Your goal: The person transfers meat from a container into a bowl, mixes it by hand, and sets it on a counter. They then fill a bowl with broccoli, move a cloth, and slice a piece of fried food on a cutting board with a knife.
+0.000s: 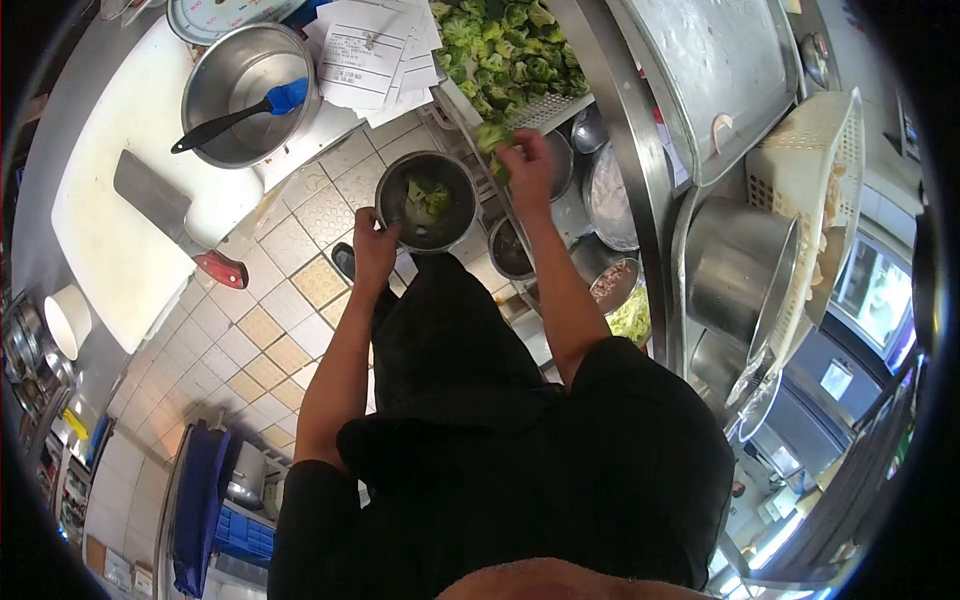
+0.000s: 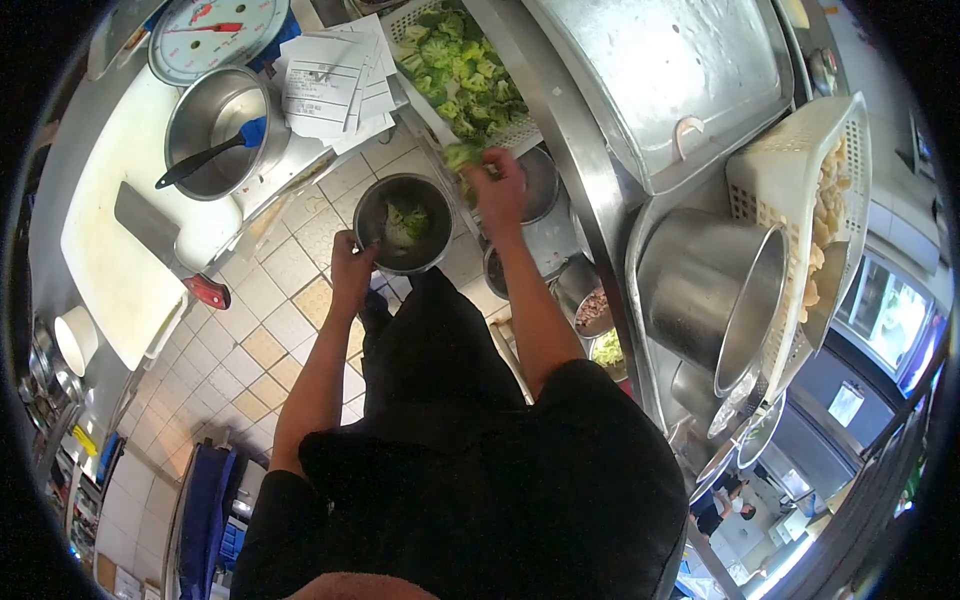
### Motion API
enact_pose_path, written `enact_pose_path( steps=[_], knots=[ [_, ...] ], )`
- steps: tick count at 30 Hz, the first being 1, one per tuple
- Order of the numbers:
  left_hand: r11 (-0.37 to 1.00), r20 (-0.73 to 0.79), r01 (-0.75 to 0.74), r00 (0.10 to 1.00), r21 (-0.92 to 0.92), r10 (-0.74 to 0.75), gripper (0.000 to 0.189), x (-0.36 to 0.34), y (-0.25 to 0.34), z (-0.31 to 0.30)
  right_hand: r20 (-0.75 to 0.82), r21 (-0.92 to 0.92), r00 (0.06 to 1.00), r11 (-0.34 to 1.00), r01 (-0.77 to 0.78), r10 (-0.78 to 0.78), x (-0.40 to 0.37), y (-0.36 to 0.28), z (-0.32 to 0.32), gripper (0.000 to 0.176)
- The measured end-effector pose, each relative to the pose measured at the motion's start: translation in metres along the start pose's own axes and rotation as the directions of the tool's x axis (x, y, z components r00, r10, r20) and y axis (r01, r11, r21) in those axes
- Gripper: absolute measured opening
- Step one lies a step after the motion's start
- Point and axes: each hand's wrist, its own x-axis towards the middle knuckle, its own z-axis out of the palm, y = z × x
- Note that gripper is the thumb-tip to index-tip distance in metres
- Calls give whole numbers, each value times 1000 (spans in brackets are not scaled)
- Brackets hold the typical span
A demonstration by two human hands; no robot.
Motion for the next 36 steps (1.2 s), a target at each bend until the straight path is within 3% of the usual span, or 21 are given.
enact_pose_path(
  steps=[3, 5, 8, 10, 12, 14, 18, 19, 22, 23, 26, 28, 31, 34, 36],
  knots=[
    [998, -3, -43, 999, -54, 43, 22, 1, 21, 6, 471, -152, 882, 984, 91, -9, -25, -72, 5, 29],
    [996, -19, -55, 998, -73, 54, 21, -2, 48, 4, 294, -121, 955, 993, 12, 24, -8, -70, 5, 31],
    [981, -30, -77, 997, -179, 73, 21, 6, 29, -2, 19, -61, 999, 997, -38, 39, 69, -17, 13, 32],
    [986, -23, -4, 1000, -169, 0, 23, 8, 21, -9, -7, -337, 999, 941, 43, -48, 119, -8, 25, 37],
    [981, -26, 57, 998, -183, -63, 24, 3, 17, -18, -28, -591, 985, 798, 120, -169, 168, 54, 48, 44],
    [970, -36, 88, 994, -225, -99, 24, -6, 31, -25, 30, -717, 990, 688, 116, -136, 180, 61, 56, 53],
    [995, -115, 63, 991, -82, -72, 24, -22, 33, -38, 79, -854, 995, 511, 100, -61, 171, 26, 62, 62],
    [958, -77, 183, 976, -220, -204, 24, -25, 30, -39, 83, -850, 994, 516, 106, -69, 167, 18, 62, 64],
    [975, -102, 173, 977, -141, -188, 26, -29, 22, -43, 62, -721, 995, 686, 96, -74, 171, 35, 51, 63],
    [964, -98, 205, 970, -171, -224, 27, -31, 22, -45, 17, -710, 1000, 704, 27, -22, 166, 29, 47, 59],
    [952, -87, 225, 965, -207, -247, 29, -31, 21, -44, 76, -540, 997, 841, 28, 16, 149, 50, 28, 54],
    [938, -64, 228, 965, -260, -253, 29, -27, 2, -42, 326, -639, 945, 743, 200, 27, 132, 41, 18, 54],
    [943, -71, 218, 968, -252, -242, 27, -29, 10, -45, 414, -746, 903, 611, 264, 116, 115, 19, 13, 44],
    [992, -130, 75, 988, -100, -87, 25, -21, -31, -45, 363, -648, 932, 718, 254, -3, 124, 22, 6, 36],
    [974, -107, 164, 978, -154, -181, 26, -27, -5, -54, 132, -680, 990, 723, 123, -44, 144, 25, -5, 32]
  ],
)
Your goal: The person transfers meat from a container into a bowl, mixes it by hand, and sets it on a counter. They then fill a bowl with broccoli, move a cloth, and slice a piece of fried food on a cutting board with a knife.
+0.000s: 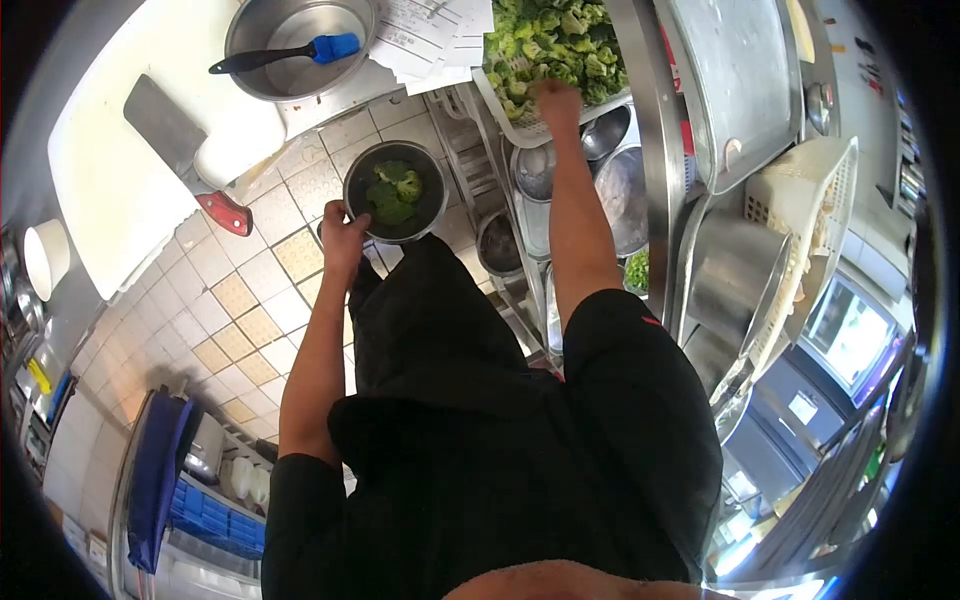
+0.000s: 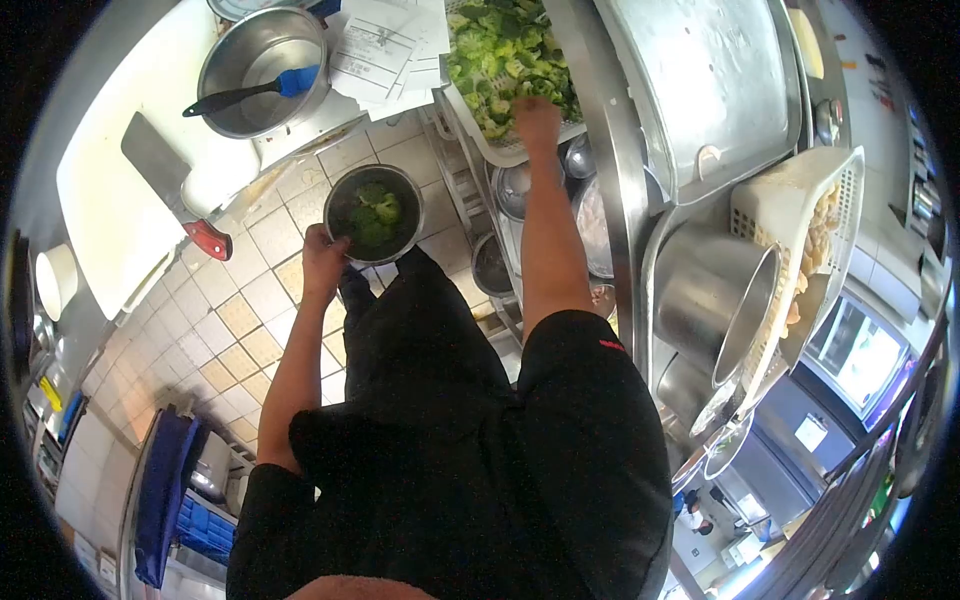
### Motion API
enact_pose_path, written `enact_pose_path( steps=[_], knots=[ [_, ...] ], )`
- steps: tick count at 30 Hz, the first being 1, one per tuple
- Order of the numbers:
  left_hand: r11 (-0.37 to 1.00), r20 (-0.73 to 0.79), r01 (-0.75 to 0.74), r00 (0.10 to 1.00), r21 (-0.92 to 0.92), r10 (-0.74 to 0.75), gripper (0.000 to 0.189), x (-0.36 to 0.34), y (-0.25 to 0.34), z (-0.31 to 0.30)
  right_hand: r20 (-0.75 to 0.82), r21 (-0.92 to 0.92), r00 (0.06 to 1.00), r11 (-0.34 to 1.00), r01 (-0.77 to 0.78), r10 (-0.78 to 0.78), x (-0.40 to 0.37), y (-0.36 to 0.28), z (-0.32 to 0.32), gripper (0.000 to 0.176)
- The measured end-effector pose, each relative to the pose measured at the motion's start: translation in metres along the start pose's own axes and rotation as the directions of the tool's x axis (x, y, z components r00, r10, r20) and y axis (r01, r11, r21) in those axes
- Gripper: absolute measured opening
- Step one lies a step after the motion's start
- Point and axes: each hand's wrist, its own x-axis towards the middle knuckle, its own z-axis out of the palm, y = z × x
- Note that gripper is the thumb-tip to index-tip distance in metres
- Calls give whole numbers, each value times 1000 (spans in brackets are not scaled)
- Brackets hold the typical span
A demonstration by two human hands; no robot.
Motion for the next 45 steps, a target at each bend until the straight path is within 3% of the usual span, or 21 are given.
enact_pose_path(
  steps=[2, 3, 6, 9, 12, 15, 18, 19, 22, 25, 28, 31, 34, 37, 40, 43, 44, 45],
  knots=[
    [999, -6, 54, 999, -3, -54, 26, -7, 8, -7, -164, -5, 982, 996, -94, 92, 11, 13, -8, 27],
    [1000, -23, 6, 1000, 19, -6, 27, 5, -27, -12, -230, -12, 967, 993, -119, 113, 14, 16, -12, 25],
    [997, -34, 73, 997, -38, -75, 29, -7, -13, -24, -368, -124, 928, 992, 11, -56, 33, 41, -5, 20],
    [993, -46, 90, 995, -79, -93, 29, -14, -9, -33, -258, -168, 966, 984, -58, 13, 39, 47, -4, 26],
    [996, -56, 72, 996, -61, -75, 28, -13, -25, -40, -36, -159, 999, 987, -27, 22, 27, 30, -7, 26],
    [990, -47, 74, 996, -120, -80, 26, -7, -45, -39, 329, -404, 940, 886, 227, -91, -4, -8, -15, 24],
    [961, -21, 171, 984, -216, -180, 27, -9, -30, -33, 230, -410, 973, 909, 79, 20, -19, -8, 6, 25],
    [959, -21, 173, 983, -226, -182, 27, -9, -32, -31, 284, -377, 959, 917, 129, -18, -36, -38, -18, 26],
    [955, -9, 182, 982, -236, -189, 28, -5, -44, -27, 251, -325, 963, 929, 175, -94, -19, -3, -2, 23],
    [953, 17, 182, 983, -241, -183, 30, -3, -50, -28, -194, -173, 981, 985, -20, -14, -5, 2, -27, 19],
    [960, -8, 160, 986, -229, -166, 29, -9, -45, -31, -251, -286, 964, 958, 14, -89, 16, 23, -41, 17],
    [975, -38, 168, 984, -146, -175, 29, -10, -39, -30, -115, -189, 984, 975, 114, -137, 16, 31, -42, 22],
    [968, -37, 187, 980, -166, -195, 29, -7, -50, -34, 129, -373, 989, 921, 109, -65, 21, 33, -18, 28],
    [971, -42, 154, 985, -184, -164, 29, -5, -61, -38, 491, -108, 871, 992, 64, -3, -7, -14, -20, 34],
    [989, -63, 97, 992, -113, -105, 30, 0, -68, -39, 242, -313, 949, 910, 272, -200, -27, -4, 20, 38],
    [994, -86, 70, 993, -79, -77, 32, -2, -56, -35, 374, -184, 916, 956, 228, -147, -25, -13, 4, 35],
    [996, -89, 9, 996, -91, -18, 32, 3, -71, -35, 343, -71, 937, 992, 101, -71, -27, -20, -4, 32],
    [995, -76, 54, 995, -82, -61, 33, -5, -46, -35, 324, 44, 946, 999, -29, 13, -29, -24, -14, 29]
  ],
)
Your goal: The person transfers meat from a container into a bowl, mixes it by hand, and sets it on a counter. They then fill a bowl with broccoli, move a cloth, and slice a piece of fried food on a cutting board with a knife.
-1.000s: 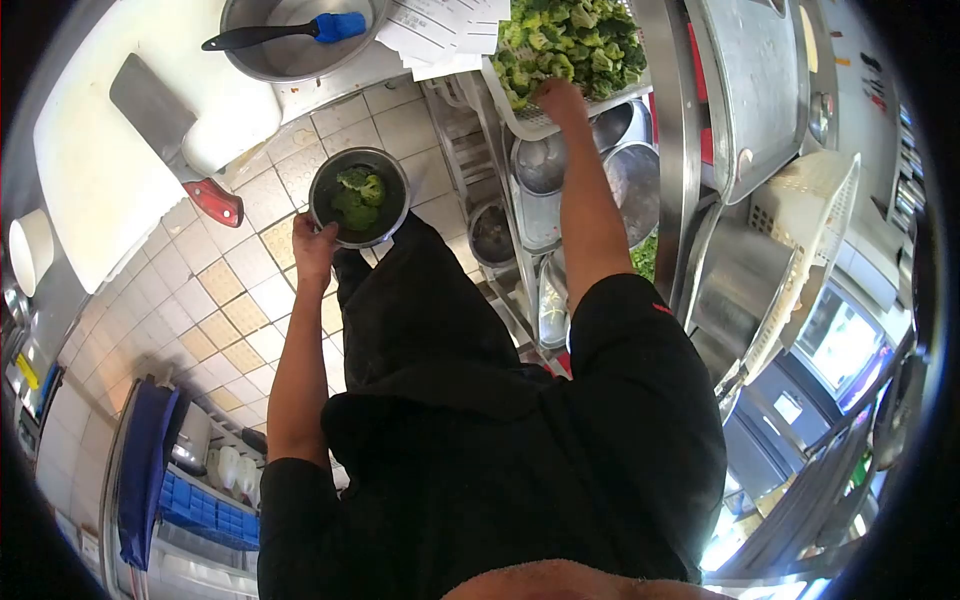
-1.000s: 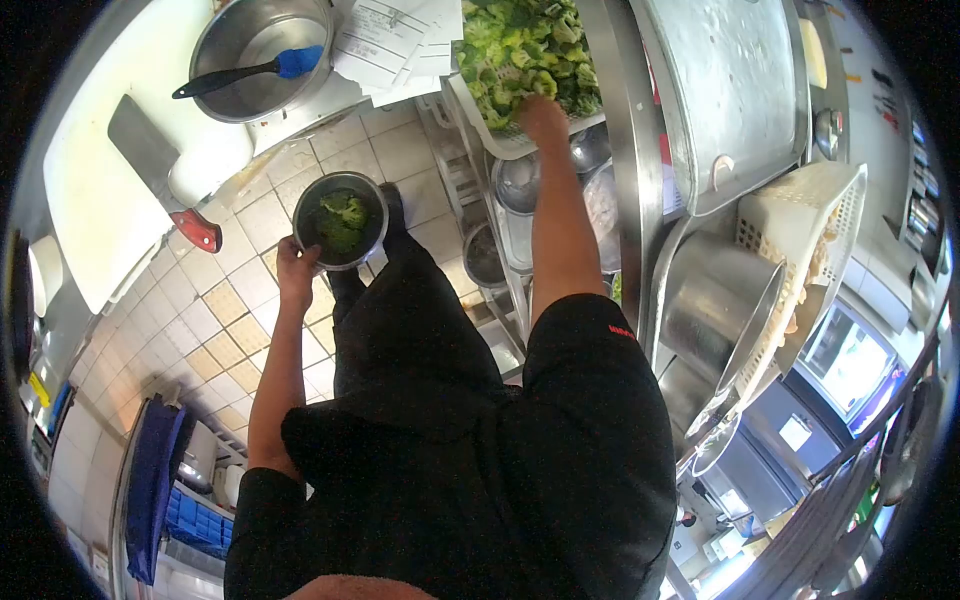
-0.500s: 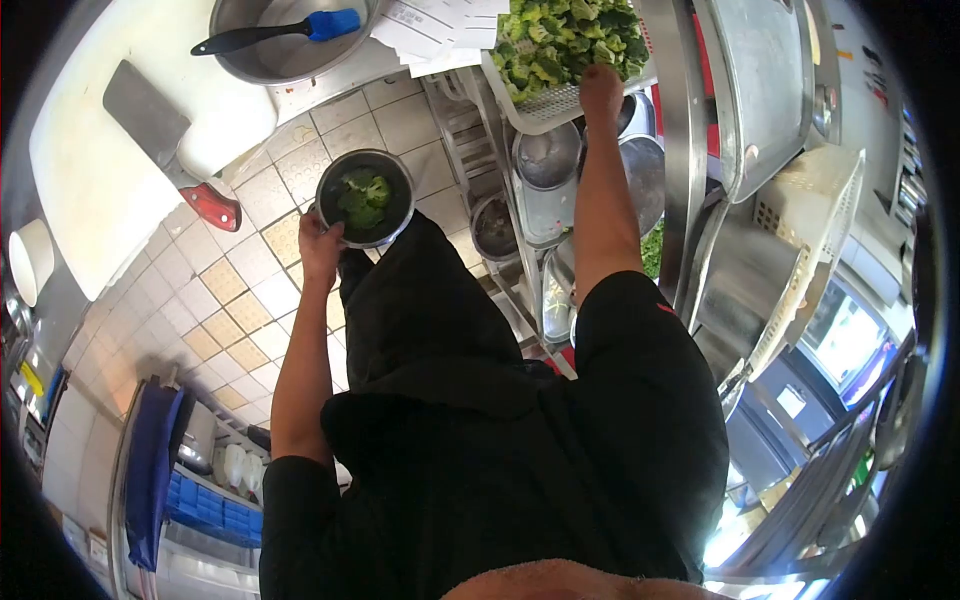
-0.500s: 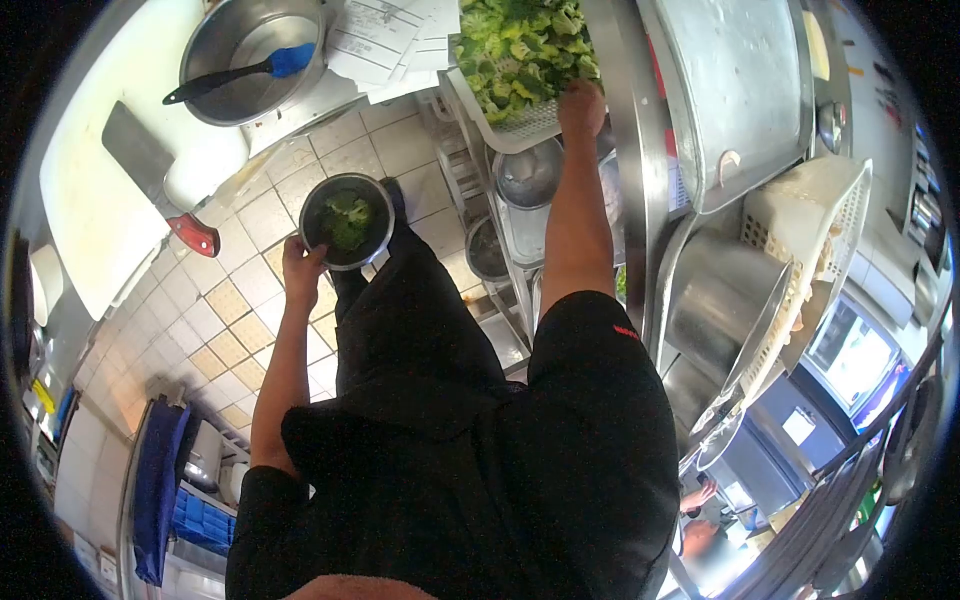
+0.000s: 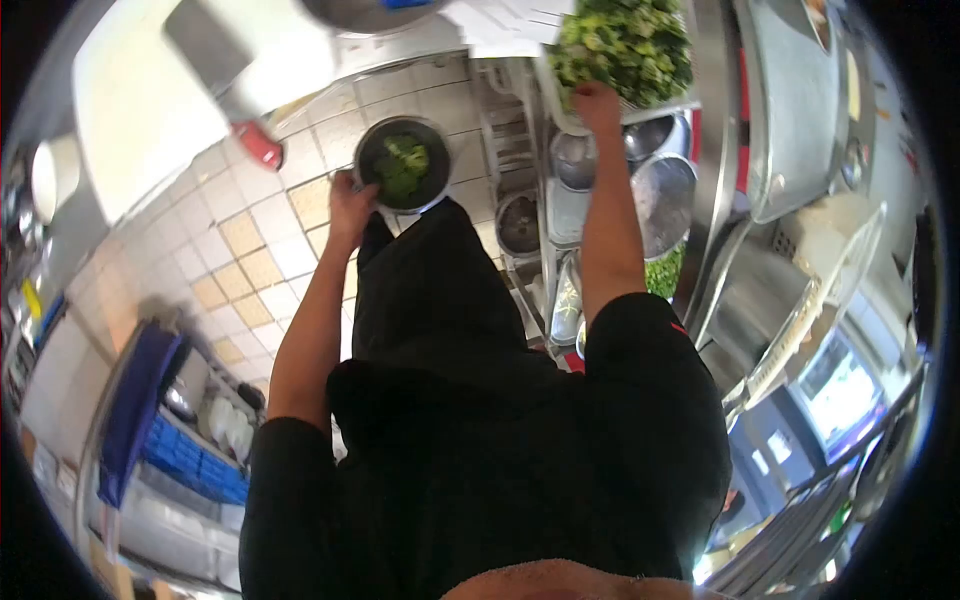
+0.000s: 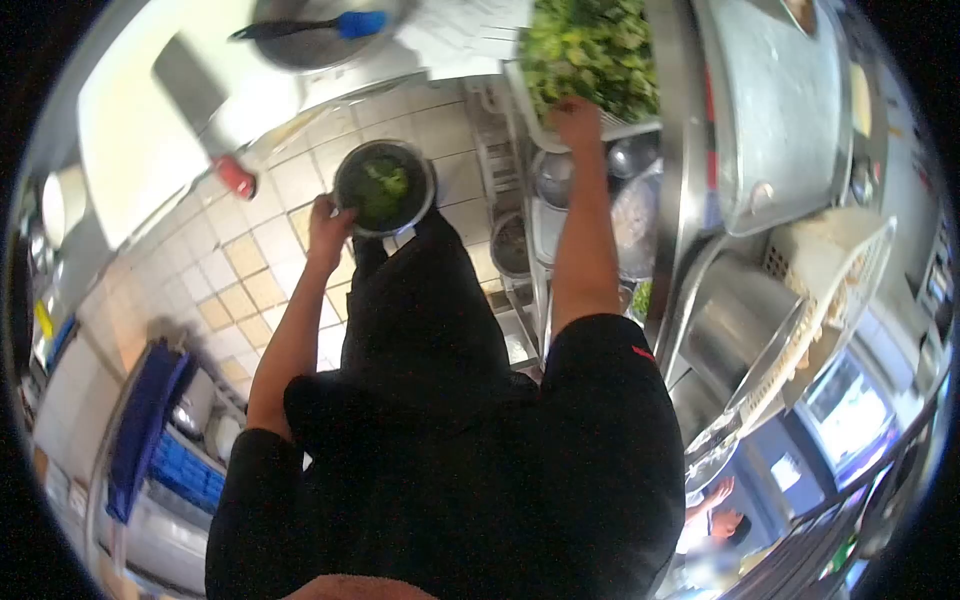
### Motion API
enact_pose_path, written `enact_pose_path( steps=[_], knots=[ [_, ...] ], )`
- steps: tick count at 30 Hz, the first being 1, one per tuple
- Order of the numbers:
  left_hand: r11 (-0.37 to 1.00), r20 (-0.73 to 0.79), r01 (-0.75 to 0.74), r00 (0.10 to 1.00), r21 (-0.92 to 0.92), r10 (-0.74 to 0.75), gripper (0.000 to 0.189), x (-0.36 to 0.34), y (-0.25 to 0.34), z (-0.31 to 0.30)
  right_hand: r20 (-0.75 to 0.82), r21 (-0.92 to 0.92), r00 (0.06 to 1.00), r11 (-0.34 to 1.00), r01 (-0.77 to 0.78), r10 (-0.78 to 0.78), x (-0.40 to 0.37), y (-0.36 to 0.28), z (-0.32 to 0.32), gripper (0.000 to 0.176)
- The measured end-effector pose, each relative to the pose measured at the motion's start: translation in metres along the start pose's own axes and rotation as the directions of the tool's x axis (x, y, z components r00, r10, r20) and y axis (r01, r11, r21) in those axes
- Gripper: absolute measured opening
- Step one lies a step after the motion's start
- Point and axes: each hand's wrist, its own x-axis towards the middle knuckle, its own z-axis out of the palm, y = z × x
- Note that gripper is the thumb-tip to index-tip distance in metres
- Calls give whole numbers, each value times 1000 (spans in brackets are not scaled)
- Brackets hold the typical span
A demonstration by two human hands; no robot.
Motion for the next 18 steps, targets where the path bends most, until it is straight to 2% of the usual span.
enact_pose_path(
  steps=[1, 2, 3, 4, 6, 7, 8, 9, 10, 11, 12, 14, 15, 17, 18],
  knots=[
    [998, 22, 62, 998, 11, -62, 28, -7, 14, 1, -103, -9, 991, 996, 90, -90, -1, 6, -1, 25],
    [997, 12, 67, 998, -25, -67, 29, -20, 47, 2, -157, 97, 983, 989, 112, -96, -7, 6, -7, 28],
    [998, -23, -3, 1000, -65, 2, 26, -17, 31, 5, -252, 143, 962, 979, 145, -106, -11, 12, -7, 24],
    [999, -4, 37, 999, -37, -37, 26, -26, 46, 1, -347, 185, 931, 966, 182, -109, -16, 13, -4, 21],
    [998, -13, 64, 998, 30, -63, 26, -50, 87, -5, -328, 457, 936, 846, 273, -125, -68, -48, -10, 13],
    [996, -39, 51, 998, 70, -48, 27, -60, 99, -11, -252, 492, 947, 816, 304, -201, -93, -72, -6, 12],
    [1000, 0, 23, 1000, 7, -23, 30, -57, 81, -17, -177, 529, 944, 783, 329, -277, -119, -97, 0, 12],
    [997, 13, 42, 999, 61, -43, 32, -64, 80, -26, -93, 586, 906, 713, 386, -413, -152, -134, 6, 10],
    [992, 17, 60, 998, 112, -62, 33, -73, 83, -35, 33, 430, 888, 808, 402, -459, -170, -141, 27, 13],
    [984, 5, 73, 997, 165, -75, 36, -78, 87, -48, 128, 240, 797, 799, 552, -590, -193, -160, 38, 15],
    [984, 19, 89, 996, 152, -93, 35, -86, 89, -63, 237, 63, 681, 710, 701, -693, -218, -182, 50, 17],
    [992, -13, 80, 997, 97, -79, 33, -103, 76, -94, 250, 133, 652, 692, 710, -716, -260, -223, 70, 21],
    [997, -51, 50, 998, 56, -47, 32, -108, 63, -111, 217, 165, 595, 630, 759, -774, -272, -239, 82, 20],
    [993, -80, -9, 997, -121, 0, 30, -119, 37, -150, 202, 251, 516, 553, 795, -833, -292, -271, 101, 20],
    [980, -90, 24, 995, -197, -43, 29, -135, 44, -177, 218, 300, 495, 541, 786, -841, -301, -291, 111, 20]
  ],
)
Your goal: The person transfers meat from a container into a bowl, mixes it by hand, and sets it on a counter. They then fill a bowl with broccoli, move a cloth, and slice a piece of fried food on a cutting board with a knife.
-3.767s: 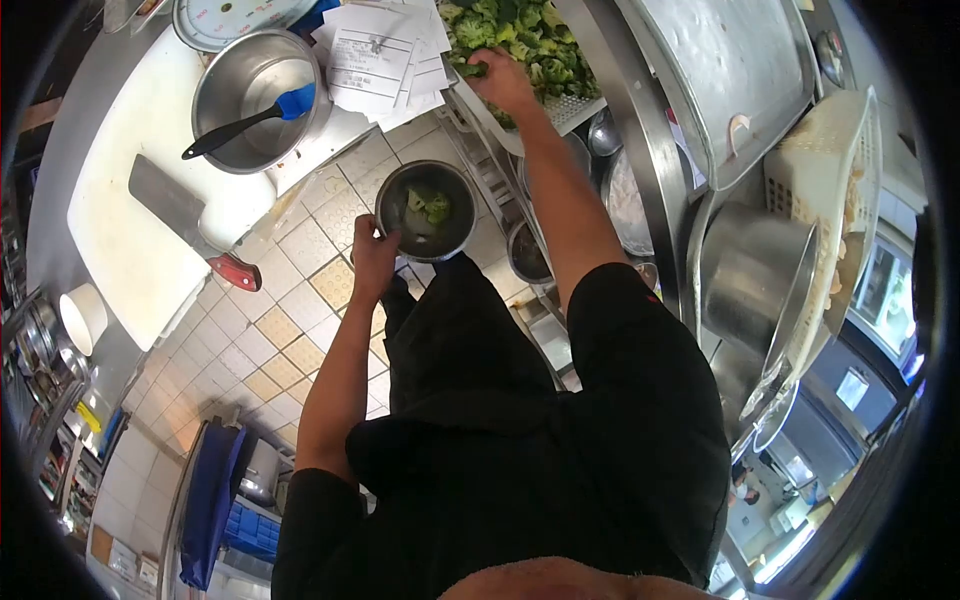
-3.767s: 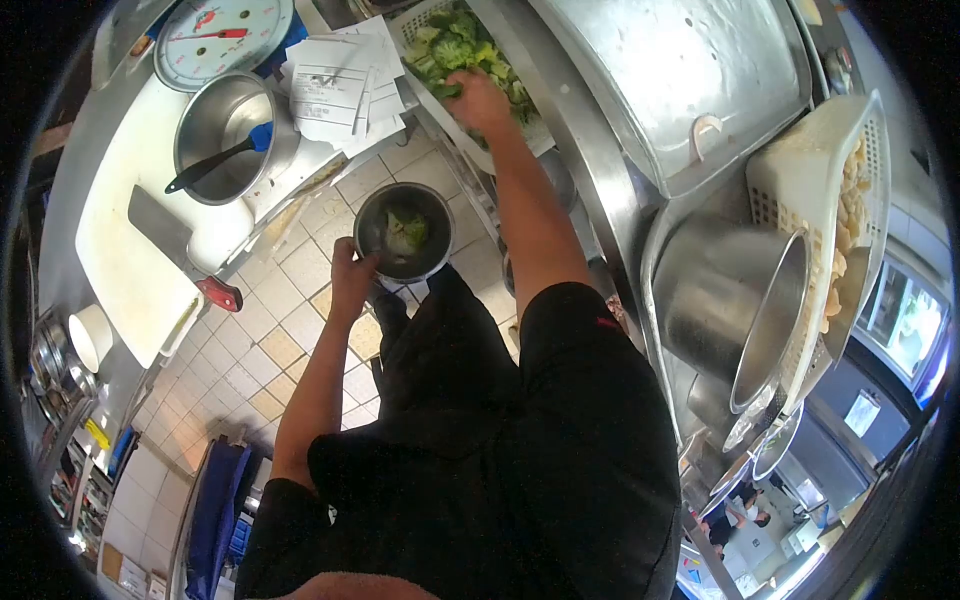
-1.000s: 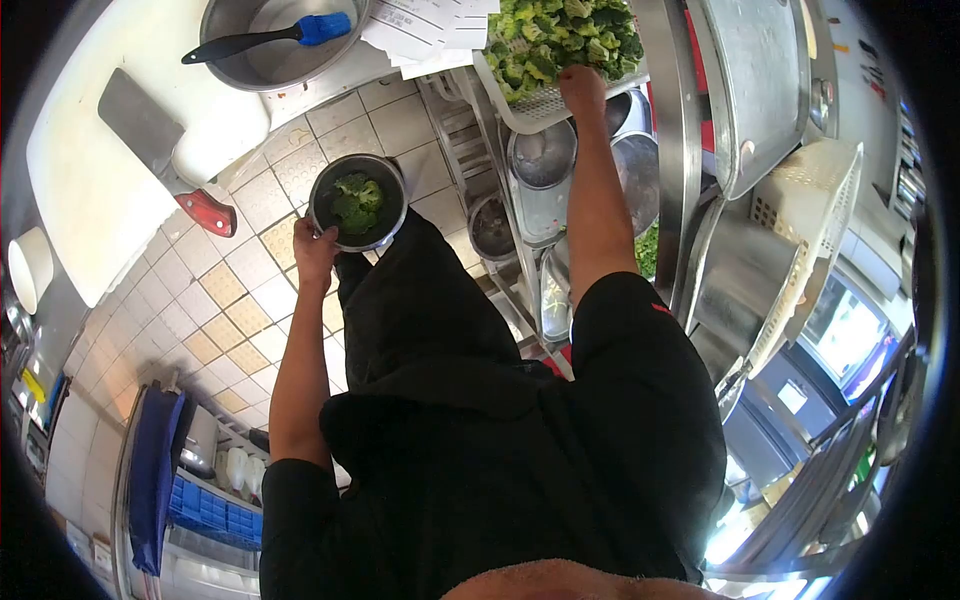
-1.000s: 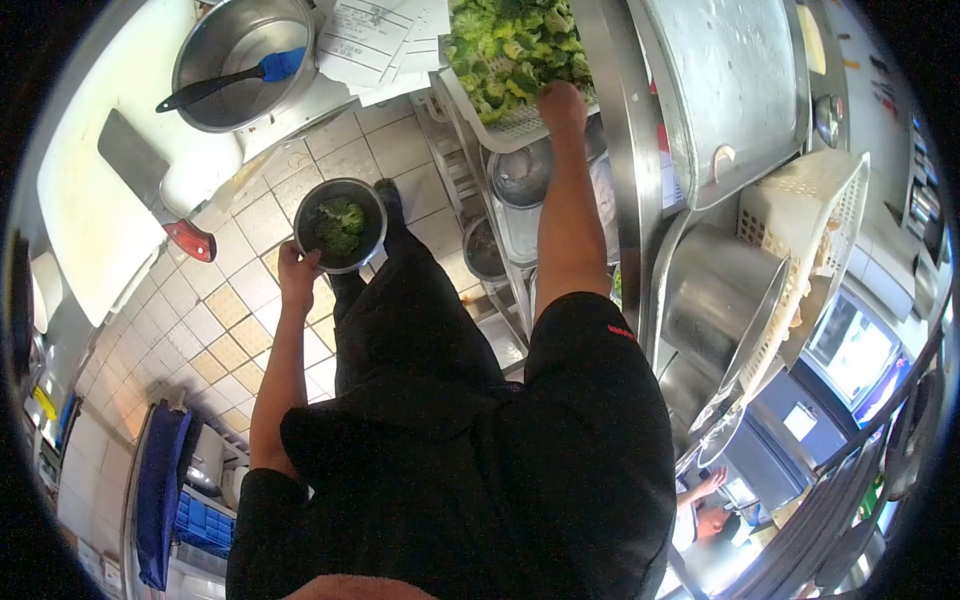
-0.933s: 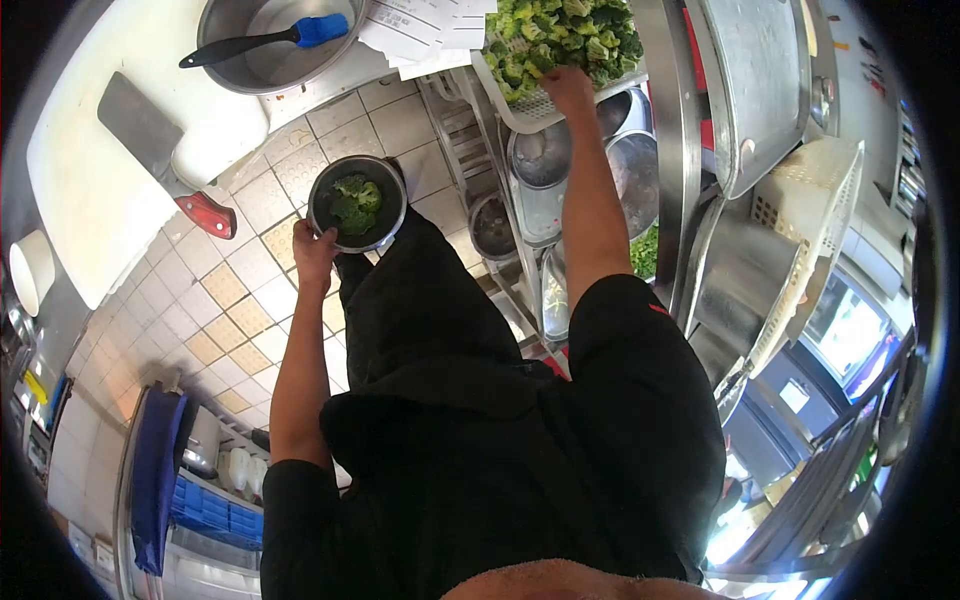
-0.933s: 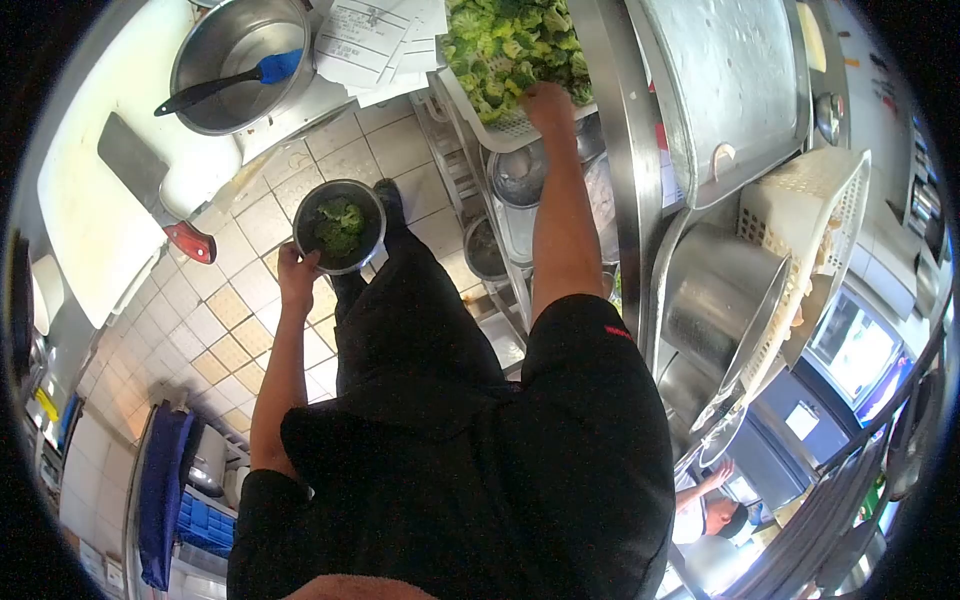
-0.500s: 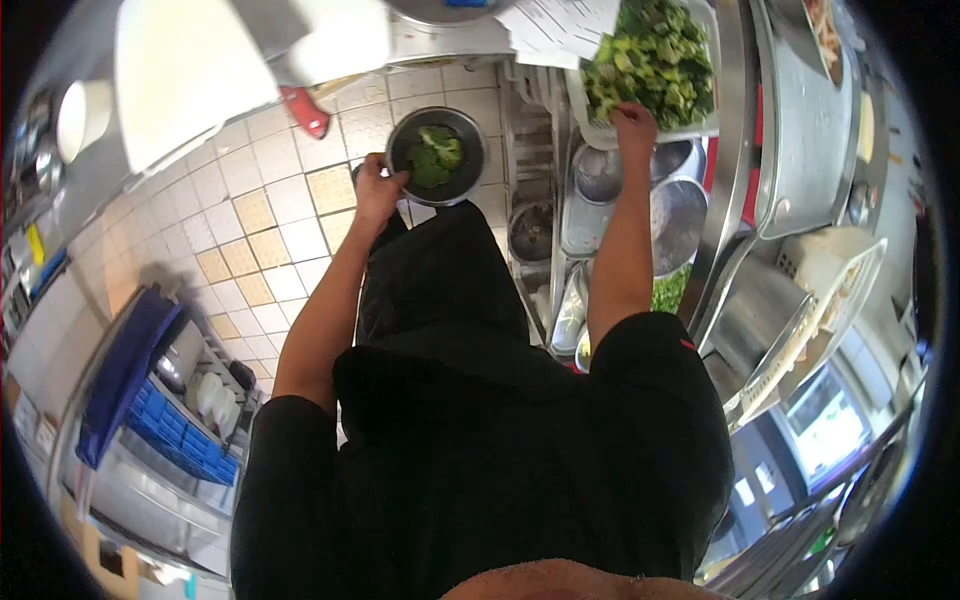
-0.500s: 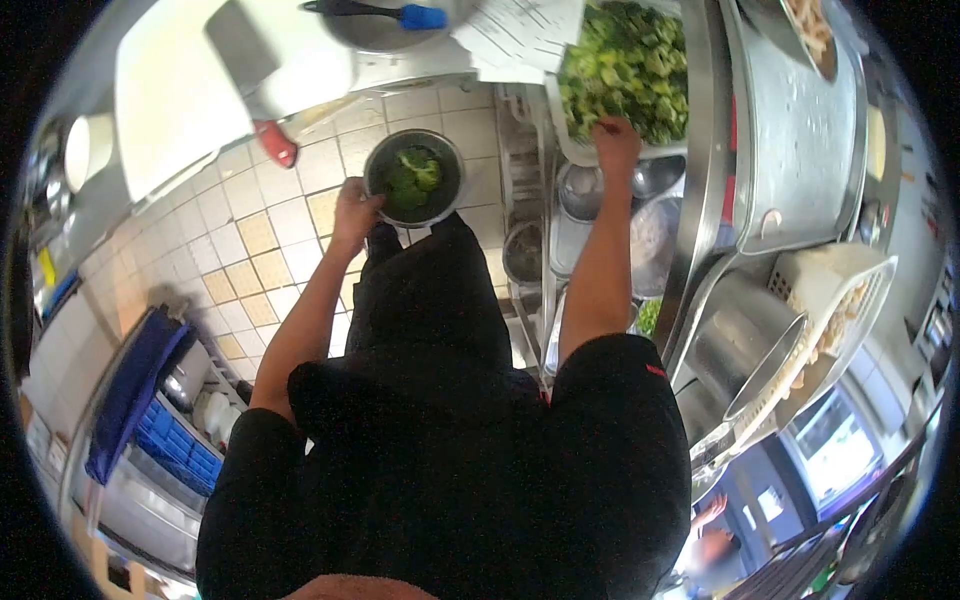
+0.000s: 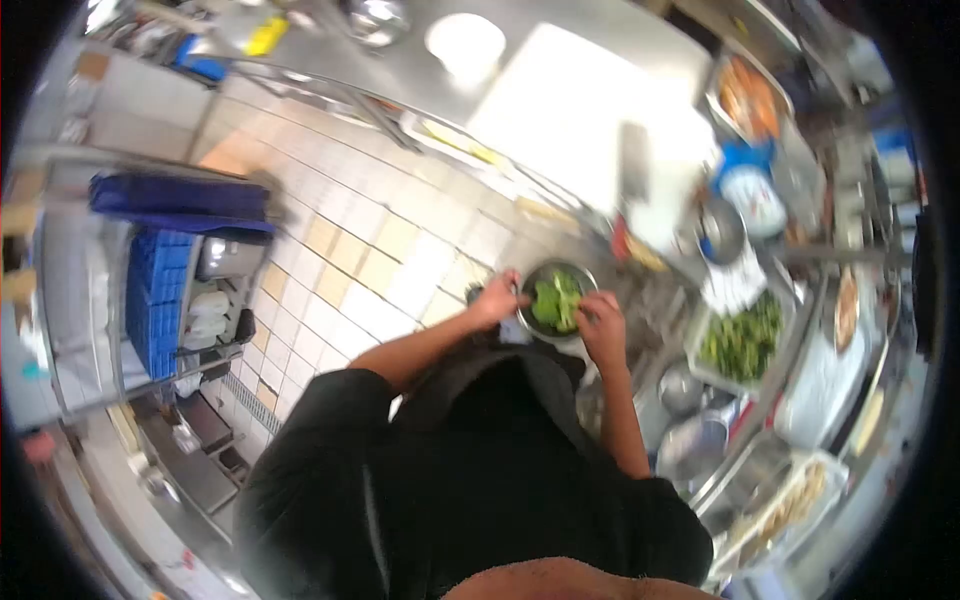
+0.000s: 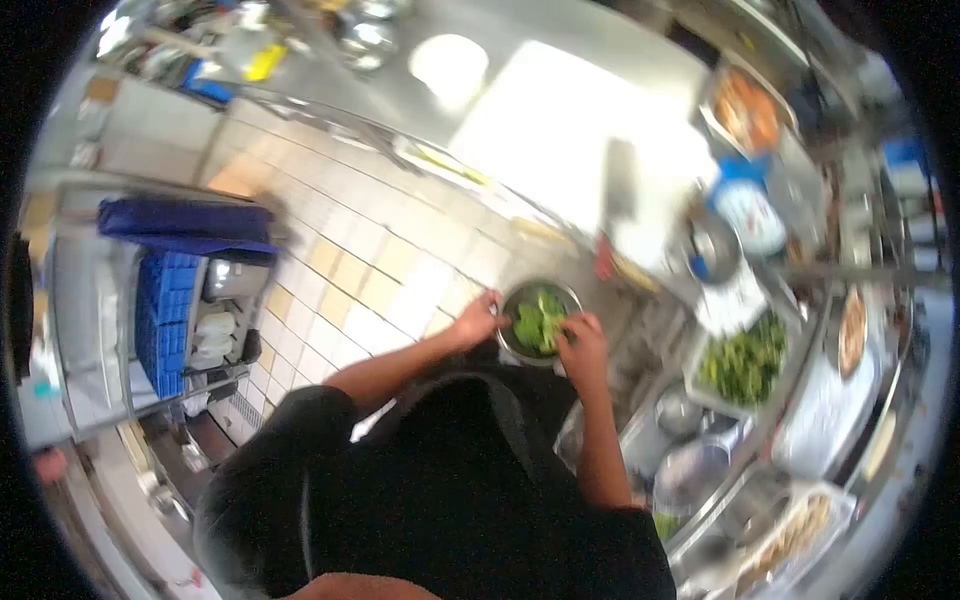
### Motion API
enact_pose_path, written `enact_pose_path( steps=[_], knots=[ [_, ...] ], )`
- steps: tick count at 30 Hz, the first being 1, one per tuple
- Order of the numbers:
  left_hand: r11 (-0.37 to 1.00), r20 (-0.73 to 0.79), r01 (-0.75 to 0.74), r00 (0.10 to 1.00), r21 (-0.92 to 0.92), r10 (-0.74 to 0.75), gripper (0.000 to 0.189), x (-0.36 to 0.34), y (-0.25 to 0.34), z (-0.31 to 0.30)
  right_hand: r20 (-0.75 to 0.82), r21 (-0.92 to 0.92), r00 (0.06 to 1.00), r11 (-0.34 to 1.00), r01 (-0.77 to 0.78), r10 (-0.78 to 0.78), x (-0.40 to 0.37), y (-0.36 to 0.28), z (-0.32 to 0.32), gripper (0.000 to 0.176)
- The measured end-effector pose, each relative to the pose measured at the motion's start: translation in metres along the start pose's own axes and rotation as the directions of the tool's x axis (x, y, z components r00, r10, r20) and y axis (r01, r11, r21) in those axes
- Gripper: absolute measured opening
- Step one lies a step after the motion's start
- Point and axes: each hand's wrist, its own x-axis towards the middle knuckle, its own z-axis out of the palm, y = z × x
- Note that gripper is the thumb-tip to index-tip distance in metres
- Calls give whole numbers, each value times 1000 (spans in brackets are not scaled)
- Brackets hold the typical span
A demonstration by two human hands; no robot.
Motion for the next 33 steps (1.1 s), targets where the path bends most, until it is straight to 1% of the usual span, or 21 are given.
enact_pose_path(
  steps=[1, 3, 5, 6, 7, 9, 12, 13, 15, 17, 18, 19, 21, 22, 24, 25, 27, 29, 30, 31, 33],
  knots=[
    [997, -4, 34, 999, -75, -35, 27, -13, 10, -28, -14, 57, 1000, 998, -1, 2, 14, -12, 14, 20],
    [977, -57, -30, 998, -211, 18, 31, -22, -1, -77, 21, 136, 999, 990, -37, 35, 51, -40, 41, 19],
    [971, -179, -160, 976, -178, 128, 31, -19, -31, -127, 103, 168, 990, 979, -113, 96, 85, -70, 61, 18],
    [964, -241, -149, 966, -222, 94, 31, -15, -49, -152, 163, 197, 979, 968, -153, 121, 101, -82, 73, 18],
    [935, -313, -170, 947, -311, 68, 31, -31, -42, -174, 166, 147, 982, 982, -119, 94, 116, -92, 86, 19],
    [886, -432, -213, 902, -411, 16, 33, -40, -63, -217, 174, 47, 984, 997, -60, 51, 147, -103, 115, 24],
    [815, -553, -256, 828, -520, -93, 30, -61, -91, -272, 304, -141, 952, 990, 1, 43, 183, -91, 168, 36],
    [796, -583, -255, 799, -550, -147, 28, -65, -107, -288, 373, -222, 926, 964, 146, -54, 189, -89, 185, 41],
    [767, -642, -258, 726, -587, -248, 24, -77, -131, -315, 529, -340, 821, 832, 439, -217, 203, -87, 216, 51],
    [657, -696, -398, 662, -640, -277, 18, -61, -198, -333, 738, -349, 669, 800, 488, -87, 226, -91, 247, 57],
    [666, -698, -388, 658, -637, -283, 16, -69, -209, -341, 817, -347, 576, 784, 515, -17, 245, -98, 265, 61],
    [677, -700, -379, 654, -630, -286, 13, -77, -215, -350, 858, -323, 513, 793, 516, 16, 267, -110, 284, 62],
    [486, -624, -411, 640, -771, -449, 25, -88, -227, -368, 923, -283, 376, 814, 507, 86, 303, -141, 321, 64],
    [446, -620, -432, 596, -784, -511, 26, -88, -229, -381, 940, -228, 340, 817, 530, 42, 324, -151, 343, 62],
    [364, -577, -462, 505, -809, -642, 28, -94, -241, -400, 950, -188, 311, 765, 616, -17, 364, -185, 384, 60],
    [372, -568, -442, 495, -816, -657, 29, -96, -246, -416, 954, -166, 296, 736, 656, -48, 386, -211, 406, 59],
    [387, -587, -487, 372, -783, -719, 29, -105, -217, -454, 952, -142, 303, 800, 583, -51, 423, -273, 446, 53],
    [387, -629, -562, 336, -731, -701, 30, -106, -206, -495, 934, -58, 307, 768, 637, -184, 457, -335, 478, 51],
    [383, -650, -598, 328, -704, -685, 30, -101, -202, -516, 931, -7, 282, 761, 649, -232, 474, -358, 498, 51],
    [368, -668, -615, 373, -698, -643, 30, -100, -198, -539, 923, 37, 264, 750, 661, -279, 492, -380, 518, 50],
    [361, -702, -673, 336, -645, -628, 31, -90, -189, -580, 886, 123, 237, 694, 709, -399, 526, -404, 569, 48]
  ],
)
